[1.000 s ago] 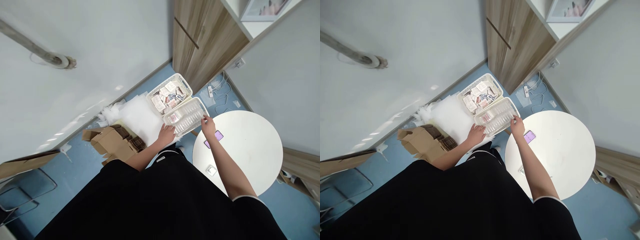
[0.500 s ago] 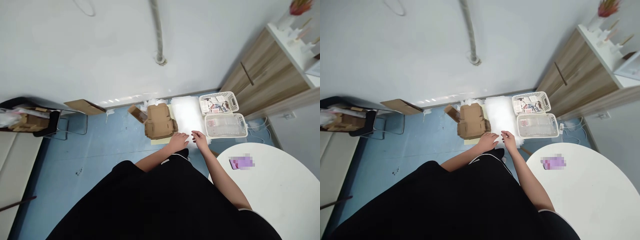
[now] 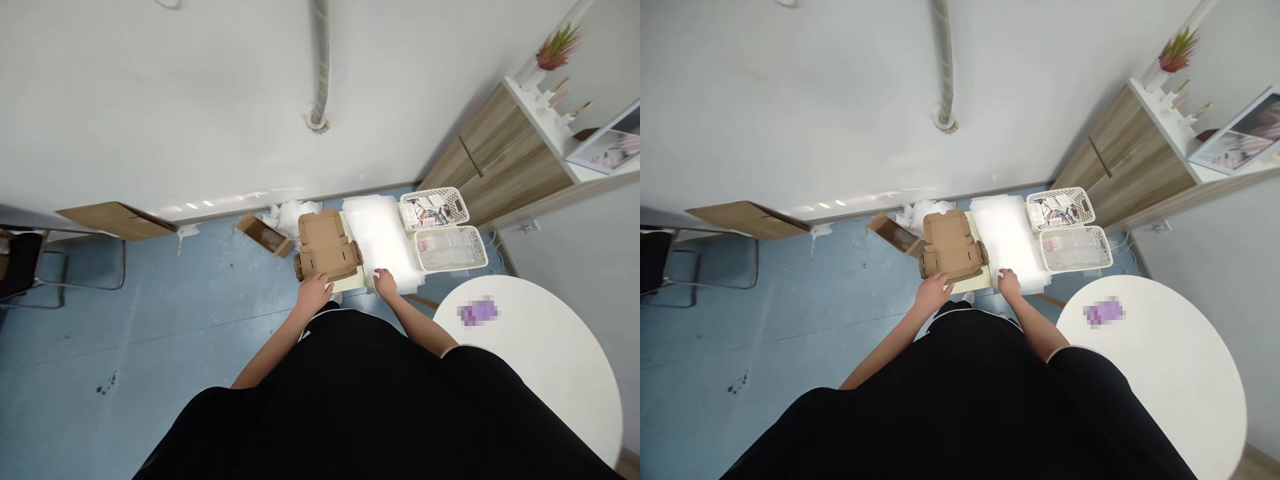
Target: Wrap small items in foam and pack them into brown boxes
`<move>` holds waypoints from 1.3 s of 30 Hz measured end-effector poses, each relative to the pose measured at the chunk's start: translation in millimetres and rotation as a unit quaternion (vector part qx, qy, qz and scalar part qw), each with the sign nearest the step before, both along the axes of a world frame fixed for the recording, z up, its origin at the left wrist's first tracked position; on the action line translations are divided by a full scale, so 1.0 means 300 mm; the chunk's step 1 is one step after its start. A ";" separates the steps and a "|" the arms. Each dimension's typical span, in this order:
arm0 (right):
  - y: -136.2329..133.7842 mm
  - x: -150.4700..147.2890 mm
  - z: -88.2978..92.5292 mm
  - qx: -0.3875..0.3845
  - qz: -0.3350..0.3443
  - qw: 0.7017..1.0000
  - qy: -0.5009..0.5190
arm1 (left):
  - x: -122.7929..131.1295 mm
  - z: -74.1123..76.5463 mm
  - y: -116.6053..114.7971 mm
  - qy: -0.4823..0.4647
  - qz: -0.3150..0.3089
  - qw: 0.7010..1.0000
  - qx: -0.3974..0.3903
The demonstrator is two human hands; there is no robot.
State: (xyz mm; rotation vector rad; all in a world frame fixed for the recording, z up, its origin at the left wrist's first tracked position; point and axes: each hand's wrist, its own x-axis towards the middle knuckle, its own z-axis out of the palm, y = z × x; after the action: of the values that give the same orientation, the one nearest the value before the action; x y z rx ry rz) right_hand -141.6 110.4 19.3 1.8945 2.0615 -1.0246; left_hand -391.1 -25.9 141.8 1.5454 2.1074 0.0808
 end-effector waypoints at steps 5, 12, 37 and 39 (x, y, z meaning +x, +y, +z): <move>0.041 -0.035 -0.053 -0.046 0.023 0.992 -0.117 | -0.120 -0.017 0.058 0.002 -0.064 0.998 -0.024; 0.081 -0.083 -0.085 -0.049 0.004 0.992 -0.114 | -0.175 -0.073 0.202 0.020 -0.199 0.979 -0.038; -0.311 0.445 0.468 0.167 -0.262 0.945 0.102 | 0.392 -0.102 0.636 -0.064 -0.497 0.864 0.057; -0.376 0.592 0.471 0.175 -0.291 0.935 0.104 | 0.445 -0.101 0.649 -0.059 -0.515 0.855 0.026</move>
State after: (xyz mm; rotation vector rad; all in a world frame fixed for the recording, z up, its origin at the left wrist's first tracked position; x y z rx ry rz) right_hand 36.0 -2.3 160.7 2.8065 1.9223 -1.0488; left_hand -257.6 168.9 111.7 2.4105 0.9577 -0.1473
